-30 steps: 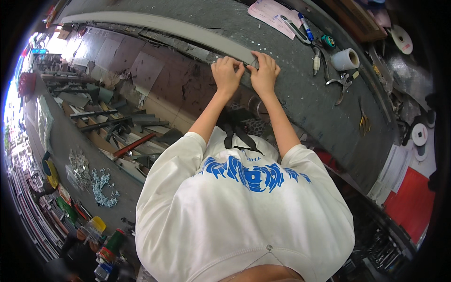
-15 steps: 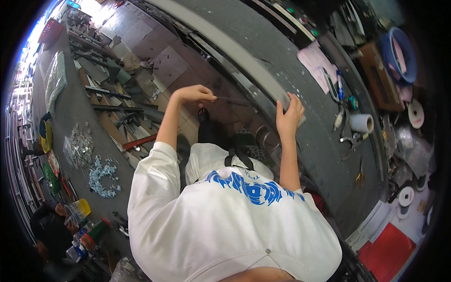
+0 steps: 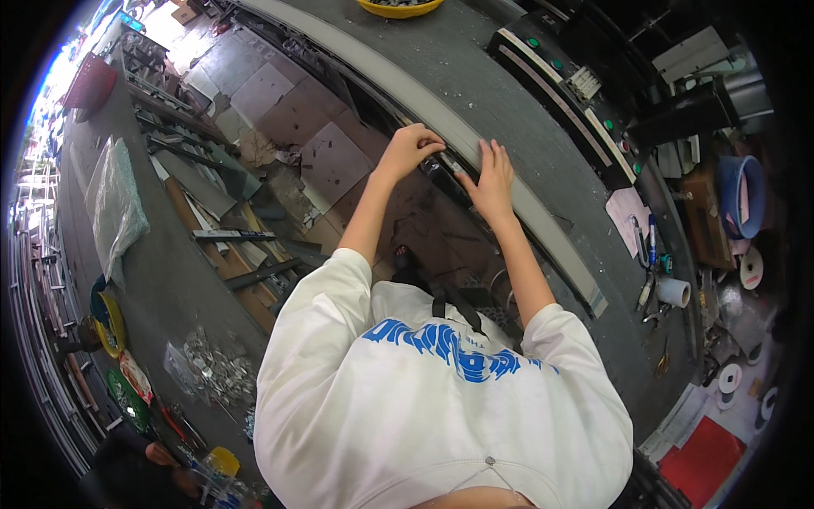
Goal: The person assembles a long metal profile by inserting small fasteners from a yellow bowl into slots along its length. They repeatedly pick fasteners, align them with the profile, and press them into place. The person also uses a utility knife to trim or adjust the profile and handles a roll of tape.
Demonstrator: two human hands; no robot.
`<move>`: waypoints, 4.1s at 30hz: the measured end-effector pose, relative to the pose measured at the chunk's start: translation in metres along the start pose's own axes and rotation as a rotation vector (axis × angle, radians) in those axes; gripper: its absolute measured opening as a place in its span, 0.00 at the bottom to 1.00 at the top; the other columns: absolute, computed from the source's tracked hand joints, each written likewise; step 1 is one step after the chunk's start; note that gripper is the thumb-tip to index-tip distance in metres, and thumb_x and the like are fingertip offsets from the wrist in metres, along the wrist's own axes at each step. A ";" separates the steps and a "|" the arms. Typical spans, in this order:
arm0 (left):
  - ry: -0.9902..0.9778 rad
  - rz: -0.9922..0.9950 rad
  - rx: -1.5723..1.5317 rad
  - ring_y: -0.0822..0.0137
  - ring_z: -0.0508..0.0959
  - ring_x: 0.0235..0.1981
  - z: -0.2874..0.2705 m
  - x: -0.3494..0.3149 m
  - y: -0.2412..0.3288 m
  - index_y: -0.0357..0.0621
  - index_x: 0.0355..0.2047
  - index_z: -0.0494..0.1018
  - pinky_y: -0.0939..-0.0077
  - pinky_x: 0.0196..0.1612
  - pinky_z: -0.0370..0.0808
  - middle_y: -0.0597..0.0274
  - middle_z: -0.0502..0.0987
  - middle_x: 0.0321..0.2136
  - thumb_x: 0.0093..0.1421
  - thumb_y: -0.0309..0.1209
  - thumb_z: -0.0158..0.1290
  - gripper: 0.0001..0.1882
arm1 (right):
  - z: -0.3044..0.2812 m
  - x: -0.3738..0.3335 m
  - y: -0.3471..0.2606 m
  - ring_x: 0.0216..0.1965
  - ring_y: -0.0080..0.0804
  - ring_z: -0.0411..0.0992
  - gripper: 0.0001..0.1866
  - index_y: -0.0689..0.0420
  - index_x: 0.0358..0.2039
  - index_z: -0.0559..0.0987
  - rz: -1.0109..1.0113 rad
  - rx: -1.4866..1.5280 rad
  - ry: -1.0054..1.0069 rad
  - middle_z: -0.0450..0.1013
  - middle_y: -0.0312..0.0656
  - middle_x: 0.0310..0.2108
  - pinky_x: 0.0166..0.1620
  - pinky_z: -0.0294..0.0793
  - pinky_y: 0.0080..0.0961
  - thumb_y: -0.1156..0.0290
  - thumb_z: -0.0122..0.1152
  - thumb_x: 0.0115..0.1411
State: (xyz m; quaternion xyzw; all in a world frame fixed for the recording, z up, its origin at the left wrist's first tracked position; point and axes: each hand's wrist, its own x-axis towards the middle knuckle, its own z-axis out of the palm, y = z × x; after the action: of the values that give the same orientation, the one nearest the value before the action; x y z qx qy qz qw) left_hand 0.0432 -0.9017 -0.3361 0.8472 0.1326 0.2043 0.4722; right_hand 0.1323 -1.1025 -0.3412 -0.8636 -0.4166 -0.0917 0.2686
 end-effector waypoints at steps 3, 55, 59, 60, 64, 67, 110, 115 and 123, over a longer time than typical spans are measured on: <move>0.019 0.019 -0.024 0.68 0.70 0.24 0.003 0.005 -0.008 0.41 0.35 0.84 0.72 0.31 0.69 0.61 0.70 0.22 0.55 0.31 0.66 0.09 | 0.013 0.009 0.009 0.64 0.50 0.60 0.38 0.57 0.66 0.66 -0.002 -0.040 -0.027 0.63 0.51 0.64 0.64 0.56 0.50 0.59 0.70 0.58; 0.308 -0.187 0.112 0.55 0.76 0.30 0.041 0.000 0.005 0.38 0.27 0.79 0.62 0.35 0.73 0.54 0.74 0.24 0.54 0.30 0.62 0.07 | 0.005 0.021 0.001 0.50 0.47 0.67 0.27 0.53 0.56 0.74 0.173 -0.046 -0.027 0.70 0.46 0.47 0.53 0.63 0.43 0.53 0.65 0.61; -0.245 0.103 -0.176 0.59 0.77 0.39 -0.010 0.000 -0.011 0.39 0.32 0.78 0.67 0.50 0.73 0.57 0.78 0.34 0.62 0.33 0.57 0.09 | 0.002 0.048 -0.013 0.55 0.51 0.63 0.27 0.54 0.57 0.72 0.298 0.043 0.020 0.69 0.49 0.52 0.59 0.59 0.46 0.53 0.63 0.62; -0.388 -0.021 -0.404 0.61 0.77 0.44 -0.026 -0.004 -0.015 0.39 0.34 0.77 0.67 0.53 0.71 0.58 0.79 0.36 0.64 0.33 0.55 0.10 | 0.006 0.061 -0.020 0.56 0.52 0.62 0.27 0.54 0.57 0.72 0.343 0.041 0.070 0.68 0.50 0.53 0.60 0.58 0.47 0.53 0.62 0.63; -0.965 -0.463 -0.906 0.66 0.82 0.42 -0.125 0.006 -0.065 0.39 0.36 0.72 0.75 0.49 0.75 0.62 0.80 0.34 0.71 0.36 0.49 0.13 | 0.048 0.134 -0.073 0.57 0.51 0.62 0.24 0.58 0.55 0.72 0.262 0.147 0.213 0.69 0.50 0.53 0.62 0.57 0.47 0.62 0.64 0.63; -0.845 -0.530 -0.386 0.73 0.81 0.31 -0.222 0.033 -0.123 0.37 0.42 0.79 0.78 0.35 0.77 0.64 0.81 0.31 0.68 0.37 0.54 0.15 | 0.098 0.197 -0.129 0.57 0.49 0.64 0.21 0.57 0.53 0.74 0.204 0.283 0.122 0.71 0.49 0.53 0.61 0.61 0.42 0.63 0.64 0.62; 0.411 -0.042 -0.059 0.73 0.68 0.21 -0.310 0.190 -0.261 0.36 0.30 0.80 0.75 0.27 0.66 0.63 0.70 0.19 0.55 0.29 0.66 0.09 | 0.277 0.347 -0.244 0.39 0.35 0.69 0.20 0.41 0.46 0.82 0.069 -0.130 0.172 0.67 0.35 0.34 0.40 0.64 0.34 0.52 0.70 0.53; 0.368 -0.101 -0.171 0.73 0.69 0.22 -0.303 0.176 -0.259 0.38 0.35 0.82 0.75 0.27 0.67 0.63 0.72 0.21 0.54 0.30 0.67 0.11 | 0.278 0.346 -0.241 0.39 0.35 0.69 0.21 0.41 0.46 0.82 0.053 -0.109 0.178 0.67 0.35 0.34 0.40 0.64 0.34 0.50 0.70 0.53; 0.317 -0.177 0.155 0.61 0.76 0.25 -0.302 0.179 -0.241 0.41 0.30 0.83 0.65 0.30 0.72 0.58 0.75 0.22 0.52 0.35 0.65 0.11 | 0.277 0.345 -0.240 0.40 0.36 0.71 0.20 0.40 0.46 0.82 0.060 -0.119 0.184 0.68 0.35 0.34 0.42 0.67 0.36 0.49 0.70 0.54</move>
State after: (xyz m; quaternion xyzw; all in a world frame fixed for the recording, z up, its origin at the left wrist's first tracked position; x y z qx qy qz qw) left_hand 0.0508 -0.4765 -0.3601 0.8233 0.2946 0.2822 0.3946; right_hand 0.1489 -0.5995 -0.3488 -0.8781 -0.3582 -0.1870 0.2563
